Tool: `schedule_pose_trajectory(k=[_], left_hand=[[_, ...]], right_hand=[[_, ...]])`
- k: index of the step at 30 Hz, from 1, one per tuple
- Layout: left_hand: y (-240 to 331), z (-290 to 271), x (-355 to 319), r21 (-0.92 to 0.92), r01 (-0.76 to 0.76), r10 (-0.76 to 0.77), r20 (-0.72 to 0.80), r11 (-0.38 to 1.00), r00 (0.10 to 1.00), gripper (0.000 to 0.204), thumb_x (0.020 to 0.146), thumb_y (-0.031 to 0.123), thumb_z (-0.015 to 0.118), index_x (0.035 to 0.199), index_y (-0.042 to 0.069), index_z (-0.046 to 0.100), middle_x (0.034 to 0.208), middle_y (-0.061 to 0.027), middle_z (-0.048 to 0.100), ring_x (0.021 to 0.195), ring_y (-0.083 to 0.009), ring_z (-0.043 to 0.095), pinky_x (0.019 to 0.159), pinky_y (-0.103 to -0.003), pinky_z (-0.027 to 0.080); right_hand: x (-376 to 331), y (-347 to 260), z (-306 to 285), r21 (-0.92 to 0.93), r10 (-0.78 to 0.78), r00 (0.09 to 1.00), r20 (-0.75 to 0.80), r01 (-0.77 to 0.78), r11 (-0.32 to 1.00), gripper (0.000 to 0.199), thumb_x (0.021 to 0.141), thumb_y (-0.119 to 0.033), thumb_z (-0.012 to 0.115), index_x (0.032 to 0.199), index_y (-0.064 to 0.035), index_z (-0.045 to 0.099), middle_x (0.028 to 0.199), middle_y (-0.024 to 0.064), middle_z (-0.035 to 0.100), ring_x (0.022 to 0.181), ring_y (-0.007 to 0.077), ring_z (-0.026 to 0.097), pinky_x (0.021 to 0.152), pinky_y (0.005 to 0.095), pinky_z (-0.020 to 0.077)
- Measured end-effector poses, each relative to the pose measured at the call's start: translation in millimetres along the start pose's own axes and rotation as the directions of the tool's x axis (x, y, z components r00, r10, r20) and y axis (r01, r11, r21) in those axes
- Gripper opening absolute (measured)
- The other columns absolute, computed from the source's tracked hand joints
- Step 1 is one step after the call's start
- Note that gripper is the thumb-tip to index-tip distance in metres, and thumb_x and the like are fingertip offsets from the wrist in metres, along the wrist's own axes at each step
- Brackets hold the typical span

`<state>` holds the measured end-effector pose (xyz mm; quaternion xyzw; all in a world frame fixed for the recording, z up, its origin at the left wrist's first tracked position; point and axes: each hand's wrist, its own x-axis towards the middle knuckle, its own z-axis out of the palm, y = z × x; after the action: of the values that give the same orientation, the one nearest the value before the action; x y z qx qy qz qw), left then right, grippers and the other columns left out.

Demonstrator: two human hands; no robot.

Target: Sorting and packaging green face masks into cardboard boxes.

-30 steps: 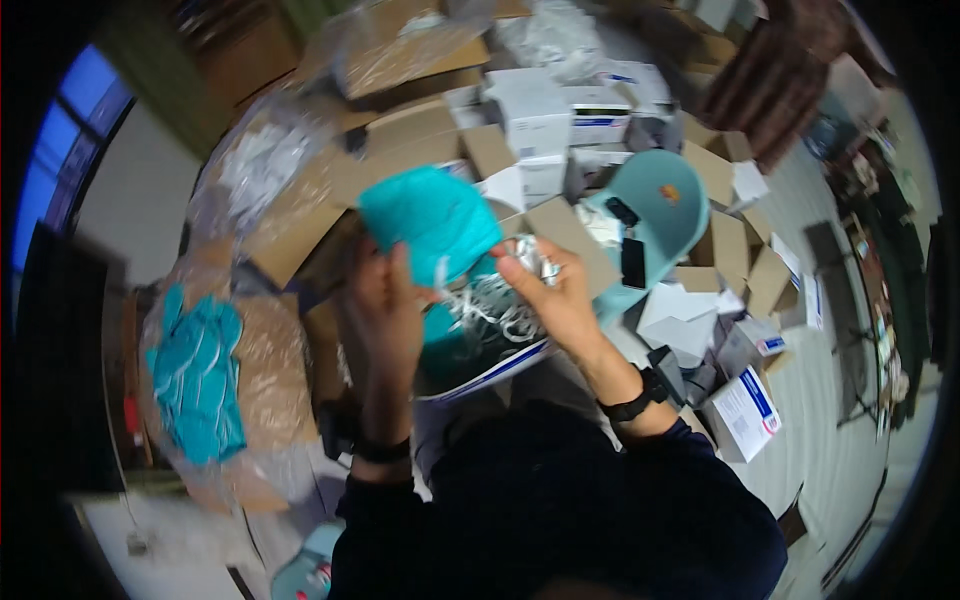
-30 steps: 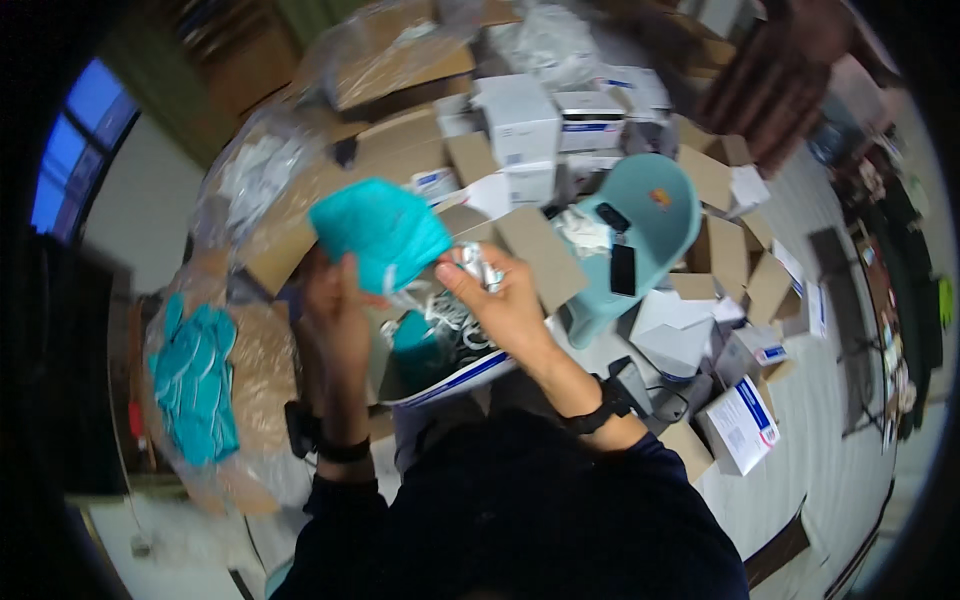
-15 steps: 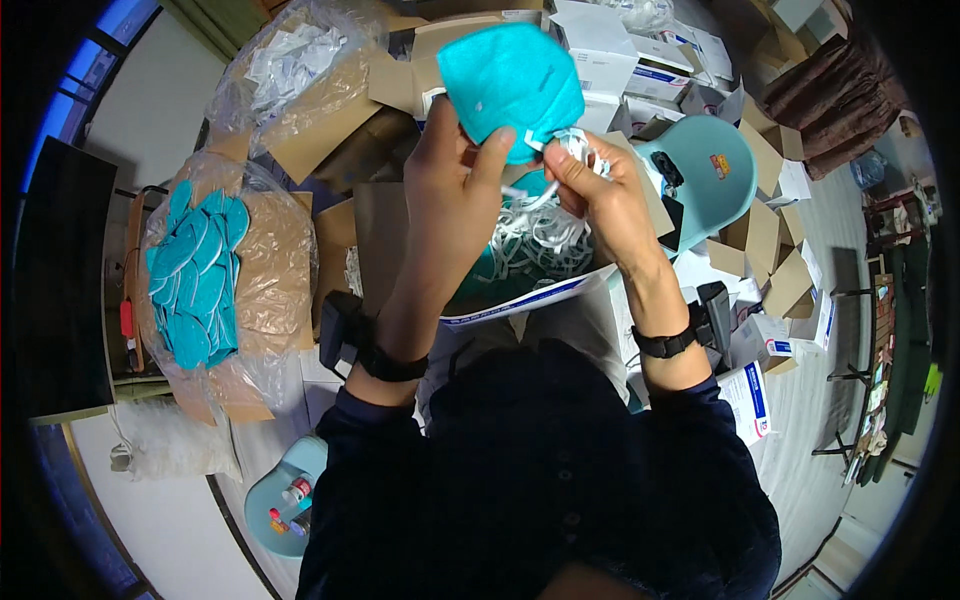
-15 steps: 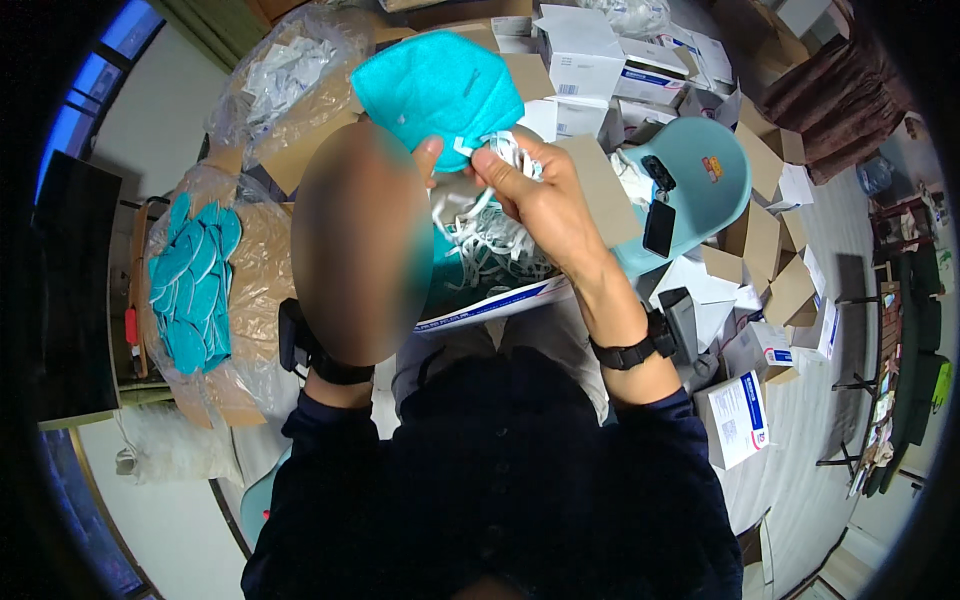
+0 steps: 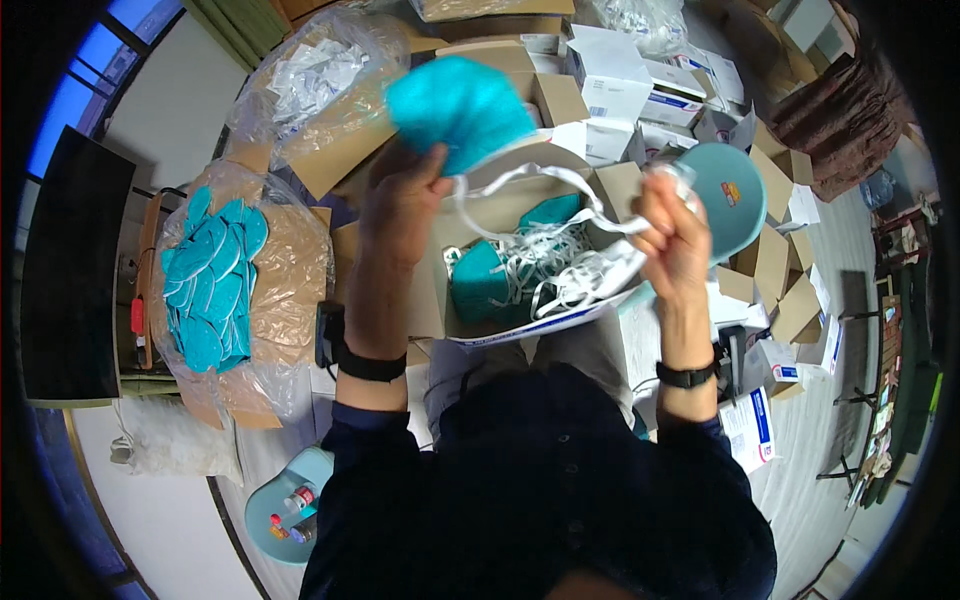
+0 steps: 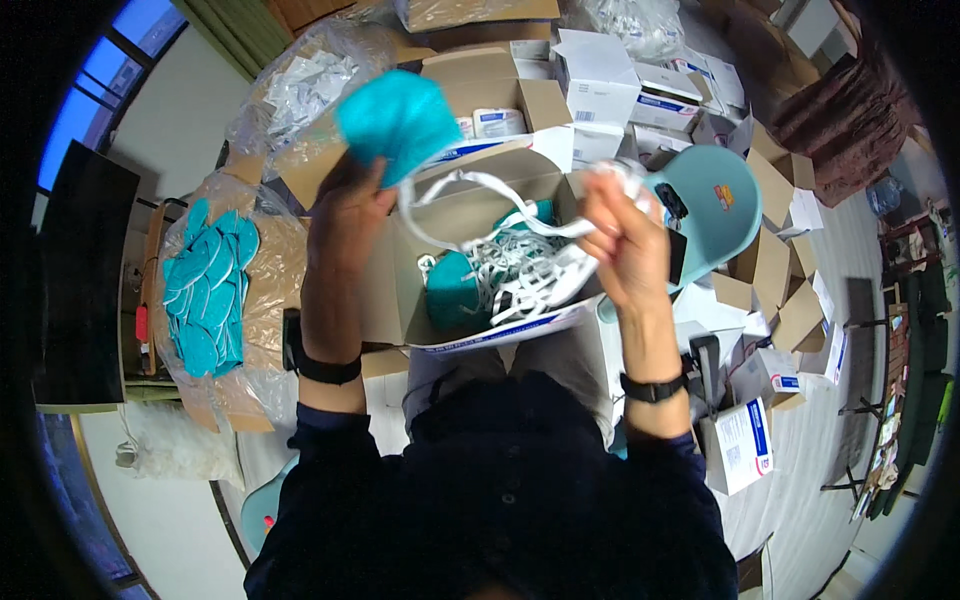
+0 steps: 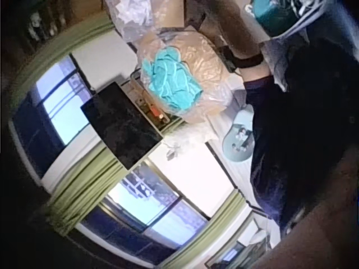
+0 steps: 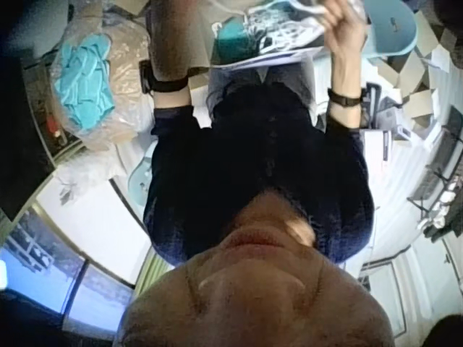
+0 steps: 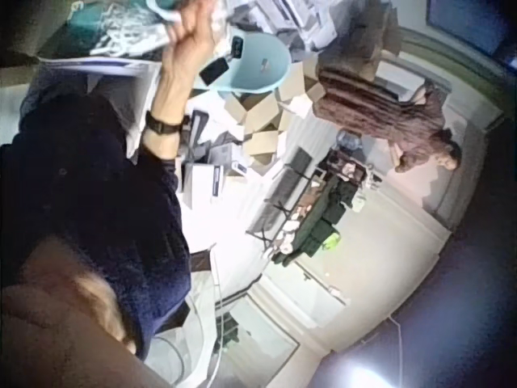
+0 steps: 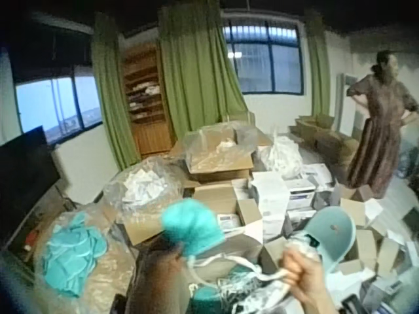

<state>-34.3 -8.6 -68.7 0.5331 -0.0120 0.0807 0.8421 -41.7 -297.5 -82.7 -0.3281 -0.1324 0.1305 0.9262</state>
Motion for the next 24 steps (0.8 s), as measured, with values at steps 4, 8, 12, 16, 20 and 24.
schedule_pose_trajectory(k=[4, 8, 12, 16, 20, 24], left_hand=[[-9, 23, -8, 0.128, 0.226, -0.250, 0.221, 0.966, 0.943, 0.038, 0.093, 0.011, 0.056, 0.130, 0.002, 0.050, 0.104, -0.0038, 0.061, 0.080, -0.0077, 0.053, 0.067, -0.021, 0.043], [-13, 41, -21, 0.175, 0.293, -0.336, 0.321, 0.940, 0.885, 0.040, 0.096, 0.015, 0.053, 0.133, 0.004, 0.046, 0.102, -0.0032, 0.061, 0.079, -0.0058, 0.054, 0.063, -0.020, 0.043], [-7, 41, -30, 0.398, 0.224, -0.347, 0.270, 0.889, 0.898, 0.028, 0.095, 0.019, 0.055, 0.120, 0.005, 0.057, 0.093, -0.0003, 0.062, 0.074, -0.0052, 0.054, 0.061, -0.020, 0.043], [-16, 43, -37, 0.371, 0.224, -0.321, 0.223, 0.901, 0.921, 0.023, 0.092, 0.017, 0.062, 0.111, 0.004, 0.063, 0.085, 0.0017, 0.063, 0.075, -0.0046, 0.055, 0.064, -0.021, 0.045], [-35, 39, -47, 0.326, 0.101, -0.154, 0.141, 0.940, 0.978, 0.020, 0.091, 0.016, 0.065, 0.103, 0.000, 0.067, 0.082, 0.0034, 0.062, 0.076, -0.0036, 0.053, 0.066, -0.021, 0.045], [-40, 38, -54, 0.399, 0.024, -0.057, 0.069, 0.917, 0.996, 0.023, 0.093, 0.018, 0.063, 0.105, -0.001, 0.067, 0.086, 0.0029, 0.064, 0.078, -0.0042, 0.055, 0.070, -0.020, 0.046]], right_hand=[[16, 25, 28, -0.527, 0.068, 0.997, 0.031, -0.042, 0.849, 0.078, 0.072, -0.004, 0.079, 0.140, -0.0063, 0.040, 0.107, 0.0041, 0.057, 0.090, 0.0109, 0.058, 0.071, 0.0240, 0.0502], [19, 46, 33, -0.810, 0.120, 0.977, 0.179, 0.077, 0.581, 0.069, 0.073, -0.013, 0.082, 0.132, -0.0043, 0.048, 0.121, 0.0078, 0.057, 0.107, 0.0171, 0.056, 0.091, 0.0311, 0.0489], [14, 62, 15, -0.736, 0.199, 0.979, 0.053, -0.096, 0.670, 0.052, 0.080, -0.014, 0.076, 0.126, -0.0036, 0.053, 0.118, 0.0069, 0.060, 0.105, 0.0166, 0.057, 0.092, 0.0333, 0.0493], [0, 61, 21, -0.629, 0.153, 0.988, 0.006, -0.116, 0.769, 0.035, 0.081, -0.019, 0.074, 0.111, -0.0035, 0.062, 0.108, 0.0091, 0.065, 0.096, 0.0180, 0.061, 0.081, 0.0324, 0.0513], [6, 59, 14, -0.937, 0.037, 0.985, 0.167, 0.147, 0.318, 0.028, 0.080, -0.016, 0.069, 0.103, -0.0001, 0.063, 0.097, 0.0155, 0.067, 0.088, 0.0173, 0.063, 0.077, 0.0342, 0.0514], [3, 53, 16, -0.937, -0.017, 0.998, 0.068, 0.070, 0.343, 0.019, 0.082, -0.012, 0.066, 0.097, -0.0005, 0.064, 0.089, 0.0116, 0.069, 0.082, 0.0177, 0.063, 0.074, 0.0323, 0.0511]])
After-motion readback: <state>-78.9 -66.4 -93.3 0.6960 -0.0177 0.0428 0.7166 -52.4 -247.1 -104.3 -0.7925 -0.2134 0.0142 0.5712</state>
